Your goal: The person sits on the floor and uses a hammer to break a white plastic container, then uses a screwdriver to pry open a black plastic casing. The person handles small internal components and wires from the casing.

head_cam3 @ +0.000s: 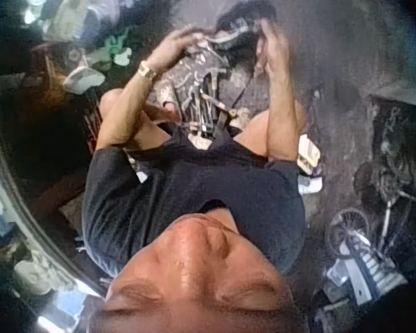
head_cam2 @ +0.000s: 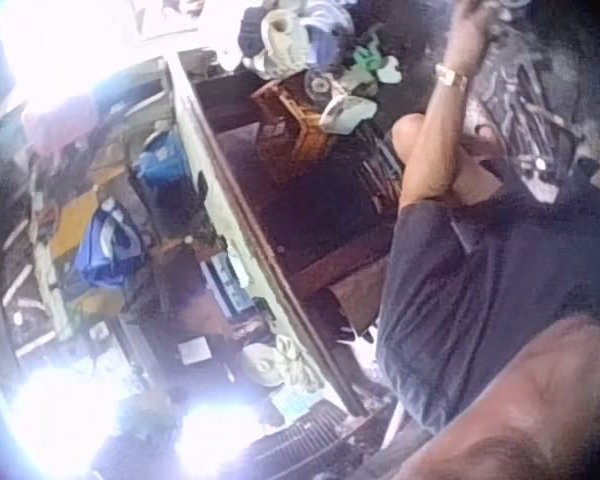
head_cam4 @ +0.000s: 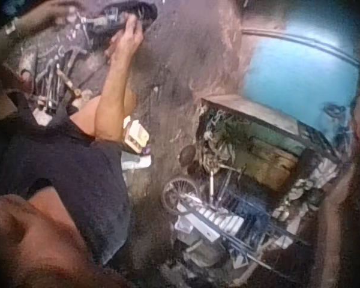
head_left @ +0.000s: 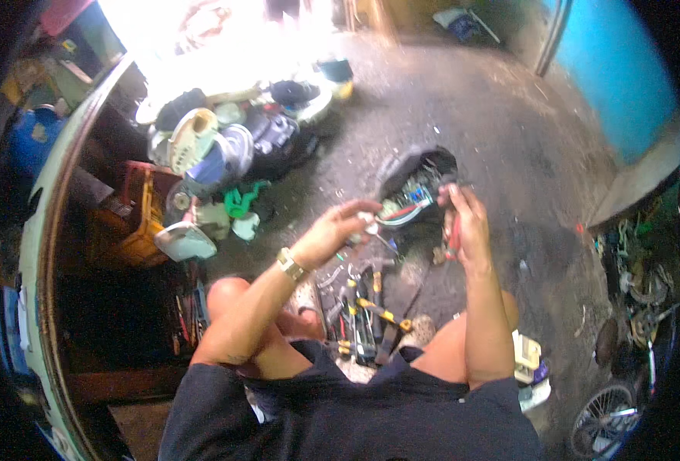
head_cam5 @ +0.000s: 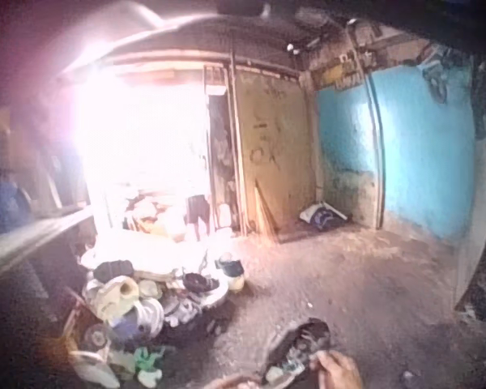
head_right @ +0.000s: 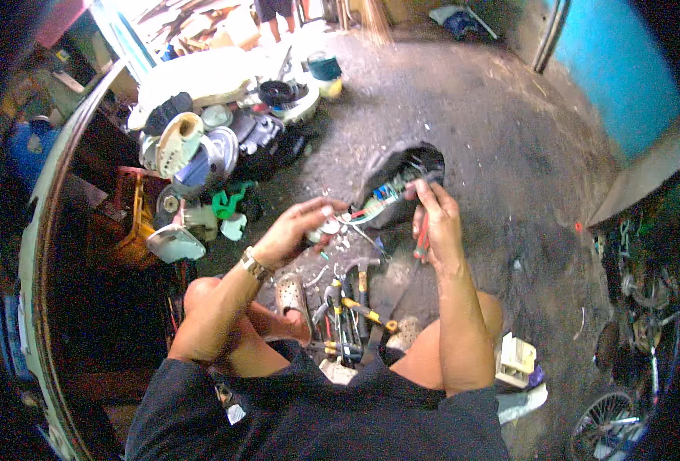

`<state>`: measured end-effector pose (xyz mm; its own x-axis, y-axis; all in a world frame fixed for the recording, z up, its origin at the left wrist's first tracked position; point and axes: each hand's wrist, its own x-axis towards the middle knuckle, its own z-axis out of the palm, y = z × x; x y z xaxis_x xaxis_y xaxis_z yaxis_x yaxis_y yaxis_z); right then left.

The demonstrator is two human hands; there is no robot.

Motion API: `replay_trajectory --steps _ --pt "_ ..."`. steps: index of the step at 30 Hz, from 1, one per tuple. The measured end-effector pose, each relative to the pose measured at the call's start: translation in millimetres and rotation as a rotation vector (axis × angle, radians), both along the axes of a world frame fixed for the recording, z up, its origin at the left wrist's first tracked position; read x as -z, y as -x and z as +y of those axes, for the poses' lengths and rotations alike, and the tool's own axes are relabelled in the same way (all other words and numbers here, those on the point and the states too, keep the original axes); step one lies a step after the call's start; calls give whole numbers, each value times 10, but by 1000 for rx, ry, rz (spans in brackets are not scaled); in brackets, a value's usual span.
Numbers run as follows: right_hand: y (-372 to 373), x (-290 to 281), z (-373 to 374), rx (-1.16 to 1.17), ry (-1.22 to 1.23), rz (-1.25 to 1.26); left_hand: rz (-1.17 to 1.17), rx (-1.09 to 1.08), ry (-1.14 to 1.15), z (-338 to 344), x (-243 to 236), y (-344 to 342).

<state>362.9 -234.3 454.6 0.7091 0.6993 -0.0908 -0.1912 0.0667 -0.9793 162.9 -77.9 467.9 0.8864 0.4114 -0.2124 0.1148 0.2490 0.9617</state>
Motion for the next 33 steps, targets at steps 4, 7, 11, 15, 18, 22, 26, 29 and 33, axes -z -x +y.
replay_trajectory --steps 4,7,11,15,18,22,26,29,33 --pt "-177 52 -119 -163 484 -283 49 48 -450 68 98 46" --pt "-178 366 22 -86 470 -655 97 86 -733 183 181 11" --pt "366 188 147 -405 111 -737 133 187 -570 145 260 -34" --pt "636 325 240 -423 34 -838 32 32 -730 93 428 -76" --pt "618 377 225 -398 25 -867 133 39 -565 39 327 -98" --pt "634 261 205 -392 5 -834 244 53 -600 10 230 -85" --pt "638 295 196 -372 73 -751 75 -42 -740 -20 310 -99" --pt "668 247 202 -359 71 -738 -1 -38 -740 38 508 -73" --pt "649 190 173 -352 84 -702 151 44 -510 -54 216 -93"
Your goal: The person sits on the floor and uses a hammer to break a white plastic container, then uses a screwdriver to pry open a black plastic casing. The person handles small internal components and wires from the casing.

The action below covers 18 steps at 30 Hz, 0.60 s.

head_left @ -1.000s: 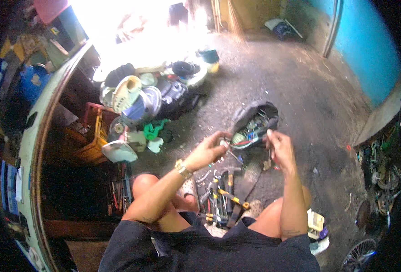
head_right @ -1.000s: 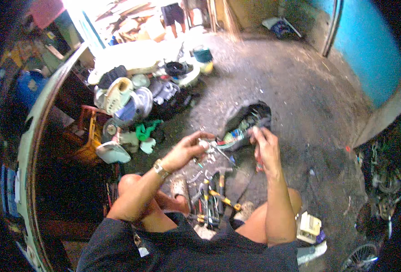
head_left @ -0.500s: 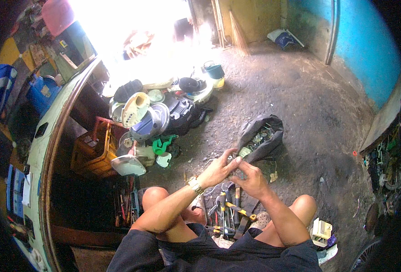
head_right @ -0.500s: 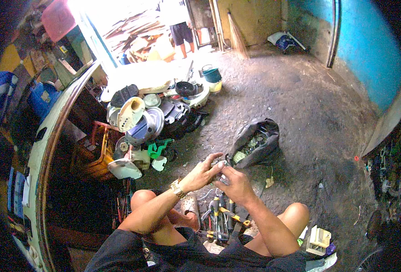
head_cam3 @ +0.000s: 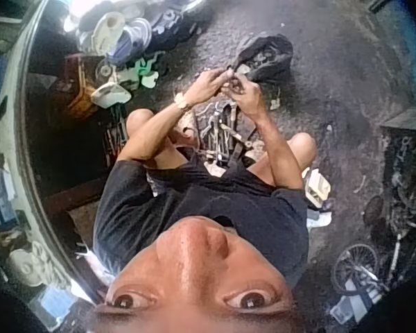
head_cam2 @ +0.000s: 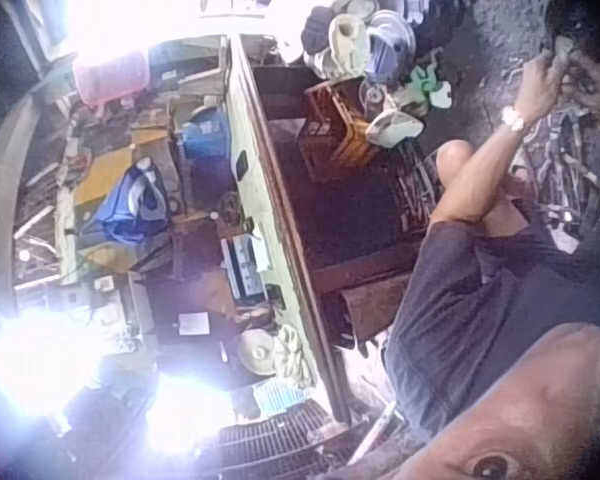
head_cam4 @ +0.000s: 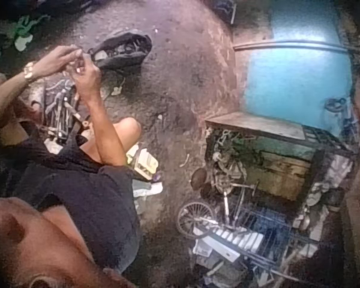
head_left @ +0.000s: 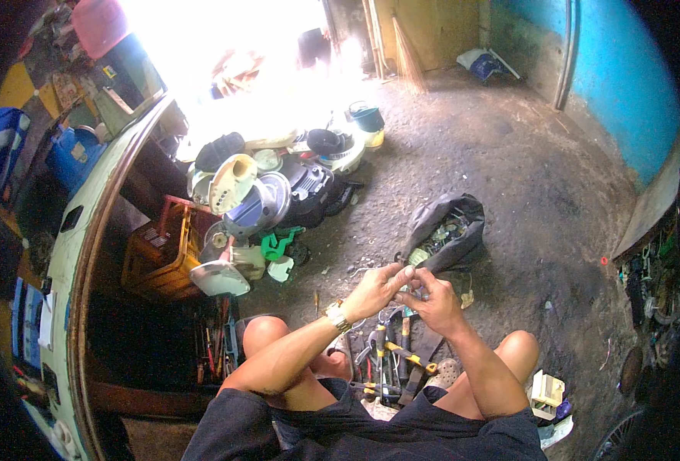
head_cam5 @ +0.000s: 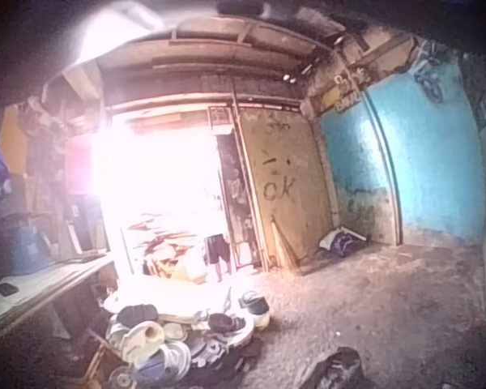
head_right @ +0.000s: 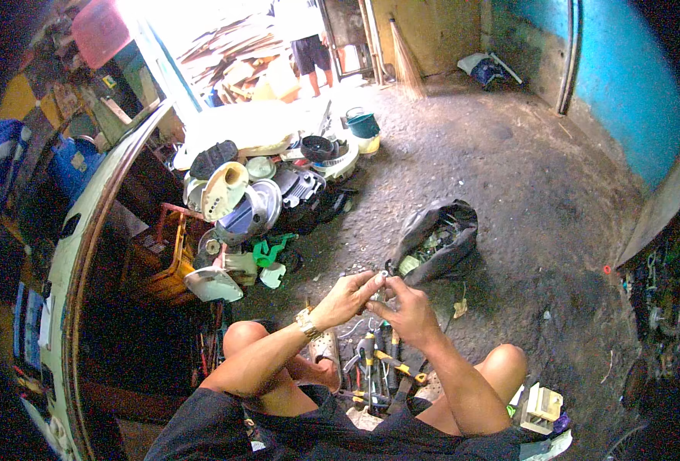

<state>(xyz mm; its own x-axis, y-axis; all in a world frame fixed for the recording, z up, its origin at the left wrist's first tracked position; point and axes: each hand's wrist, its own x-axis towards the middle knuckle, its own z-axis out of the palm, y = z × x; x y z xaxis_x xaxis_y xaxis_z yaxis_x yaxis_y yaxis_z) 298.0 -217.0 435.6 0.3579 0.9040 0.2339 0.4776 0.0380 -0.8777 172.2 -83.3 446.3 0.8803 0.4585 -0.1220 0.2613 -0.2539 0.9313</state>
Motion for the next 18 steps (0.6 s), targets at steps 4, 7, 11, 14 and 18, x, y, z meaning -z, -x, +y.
replay_trajectory --steps 4,7,11,14,18 --pt "16 -40 6 -17 -6 19 -157 -76 -135 14 157 -10" --pt "29 -63 -7 -19 -18 54 -111 -110 -201 5 109 -33" --pt "53 -105 -26 0 -11 44 -68 -160 -260 -21 64 -61" --pt "76 -76 -20 36 -18 23 -46 -153 -194 -1 100 -106" --pt "92 20 32 24 -62 34 -107 -206 -111 21 305 -126"
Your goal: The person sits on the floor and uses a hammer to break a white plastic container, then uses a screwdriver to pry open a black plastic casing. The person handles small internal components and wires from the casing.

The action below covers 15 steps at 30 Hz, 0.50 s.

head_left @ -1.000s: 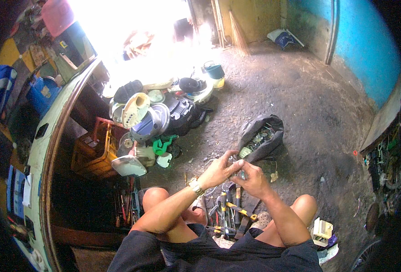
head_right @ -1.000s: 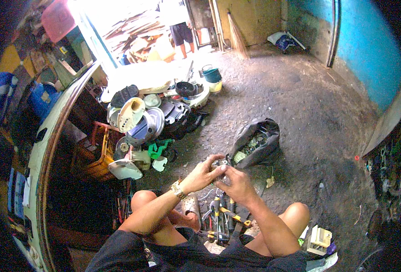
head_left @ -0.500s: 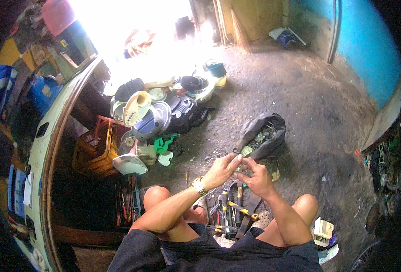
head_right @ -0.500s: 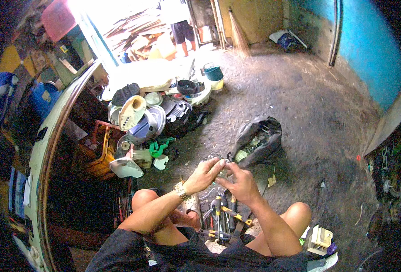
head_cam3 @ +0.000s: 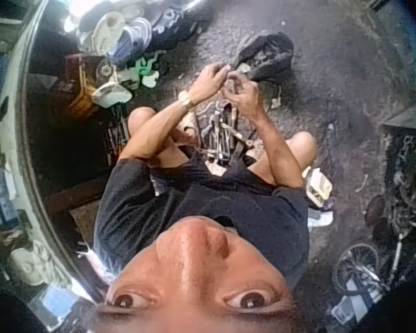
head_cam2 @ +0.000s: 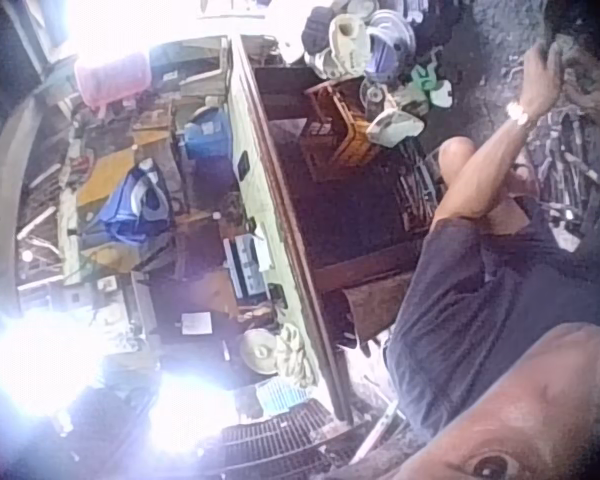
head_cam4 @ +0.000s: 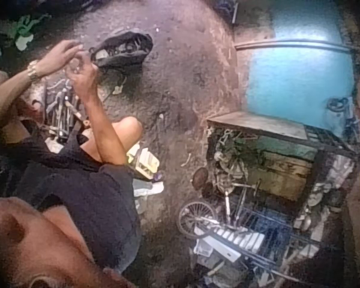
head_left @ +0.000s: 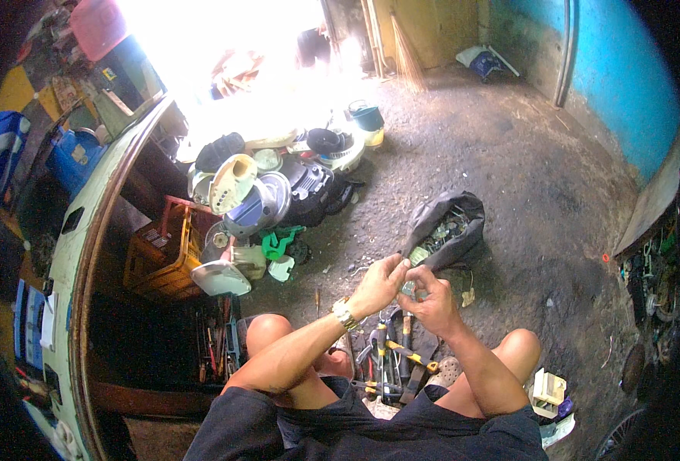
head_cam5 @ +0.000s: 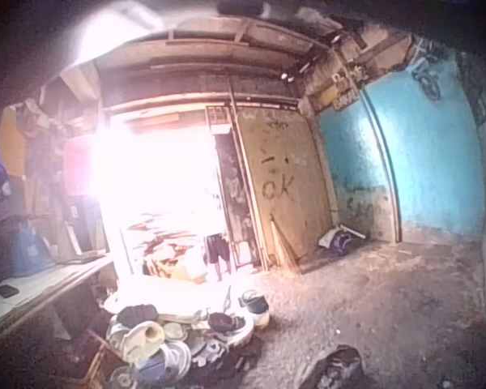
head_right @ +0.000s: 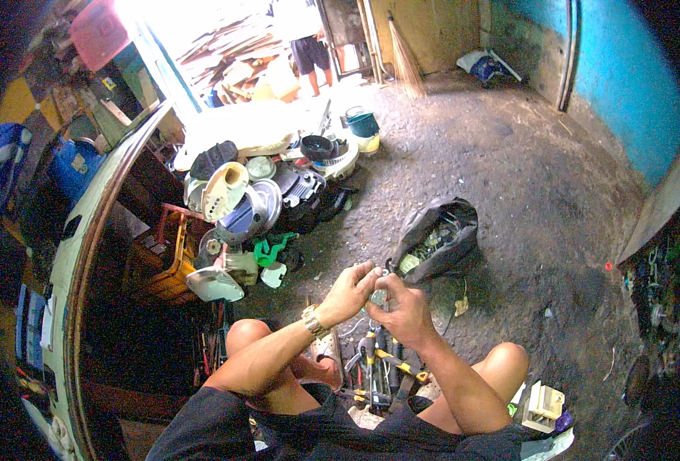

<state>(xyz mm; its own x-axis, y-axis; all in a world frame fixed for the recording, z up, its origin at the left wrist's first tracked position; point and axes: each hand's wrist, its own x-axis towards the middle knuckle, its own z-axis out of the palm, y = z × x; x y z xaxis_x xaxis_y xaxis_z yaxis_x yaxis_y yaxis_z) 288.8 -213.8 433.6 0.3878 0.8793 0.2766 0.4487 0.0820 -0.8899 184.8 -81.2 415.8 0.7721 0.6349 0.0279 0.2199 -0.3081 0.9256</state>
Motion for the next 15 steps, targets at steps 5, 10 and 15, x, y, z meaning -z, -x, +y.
replay_trajectory --steps 5,10,15 --pt "-49 -17 -16 -134 -21 295 13 66 153 -4 -178 33" --pt "-38 -167 -85 -160 236 615 101 116 45 54 -189 55" --pt "4 -68 -54 -86 56 351 -103 -60 -100 -70 -93 -10"
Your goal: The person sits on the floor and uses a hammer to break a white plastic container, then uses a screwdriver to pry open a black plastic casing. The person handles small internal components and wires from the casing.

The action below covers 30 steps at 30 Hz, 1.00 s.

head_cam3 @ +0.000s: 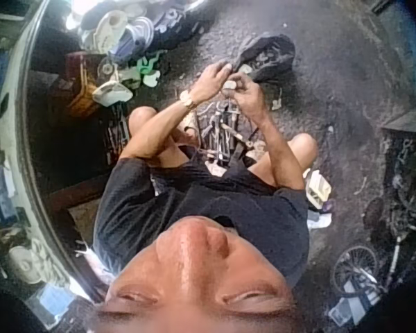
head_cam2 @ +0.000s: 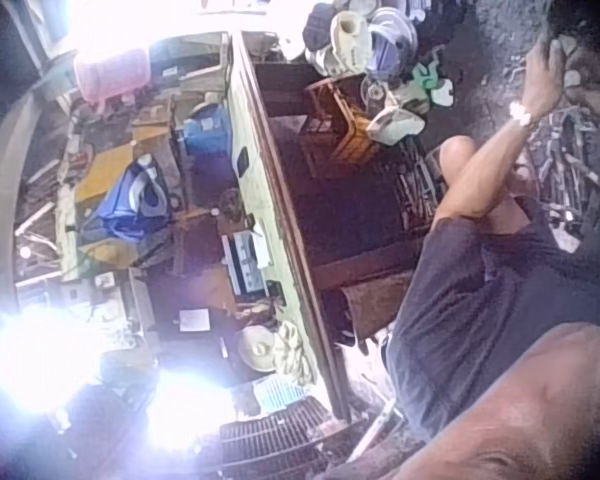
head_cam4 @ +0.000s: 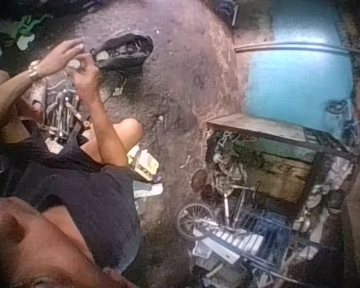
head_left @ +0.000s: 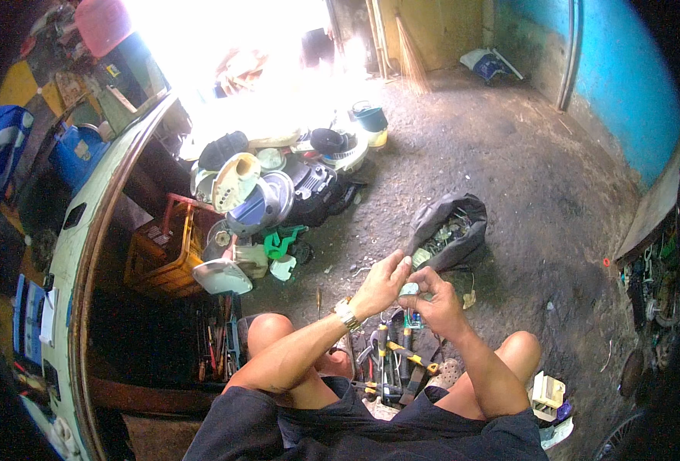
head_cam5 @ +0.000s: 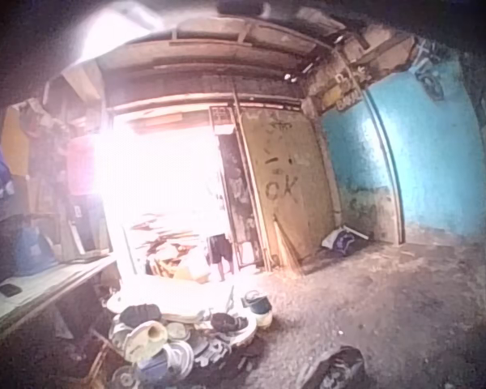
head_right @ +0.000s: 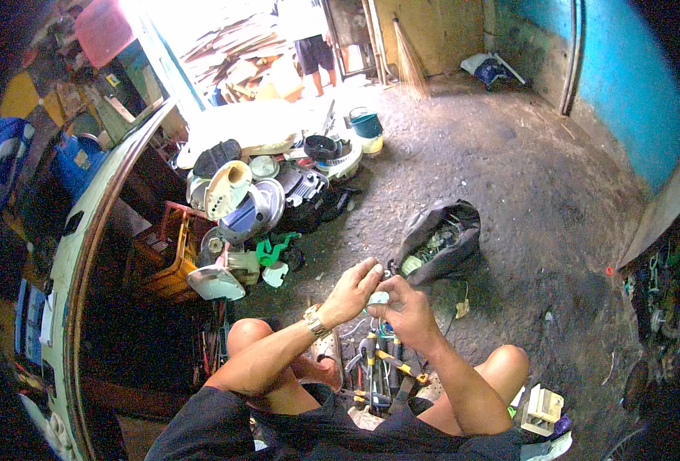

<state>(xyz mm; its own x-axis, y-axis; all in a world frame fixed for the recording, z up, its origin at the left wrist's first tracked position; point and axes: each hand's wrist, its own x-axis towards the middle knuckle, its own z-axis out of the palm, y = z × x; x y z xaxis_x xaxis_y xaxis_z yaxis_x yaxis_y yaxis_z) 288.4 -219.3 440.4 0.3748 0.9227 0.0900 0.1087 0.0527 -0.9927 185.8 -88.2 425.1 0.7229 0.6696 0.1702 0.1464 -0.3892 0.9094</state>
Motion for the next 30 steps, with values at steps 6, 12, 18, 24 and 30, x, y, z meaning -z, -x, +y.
replay_trajectory --steps 6,12,18,24,30 --pt "-52 -94 -83 -11 14 -288 231 254 72 88 -220 95" --pt "-67 -118 -114 -65 -13 155 57 336 -119 82 -205 121" --pt "-160 -41 -142 -222 40 629 -74 202 -218 8 -151 100" --pt "-11 -57 -127 -204 -4 796 -119 85 -418 34 -60 118" --pt "-52 -122 -198 -240 56 887 -161 206 -457 -2 -131 164"
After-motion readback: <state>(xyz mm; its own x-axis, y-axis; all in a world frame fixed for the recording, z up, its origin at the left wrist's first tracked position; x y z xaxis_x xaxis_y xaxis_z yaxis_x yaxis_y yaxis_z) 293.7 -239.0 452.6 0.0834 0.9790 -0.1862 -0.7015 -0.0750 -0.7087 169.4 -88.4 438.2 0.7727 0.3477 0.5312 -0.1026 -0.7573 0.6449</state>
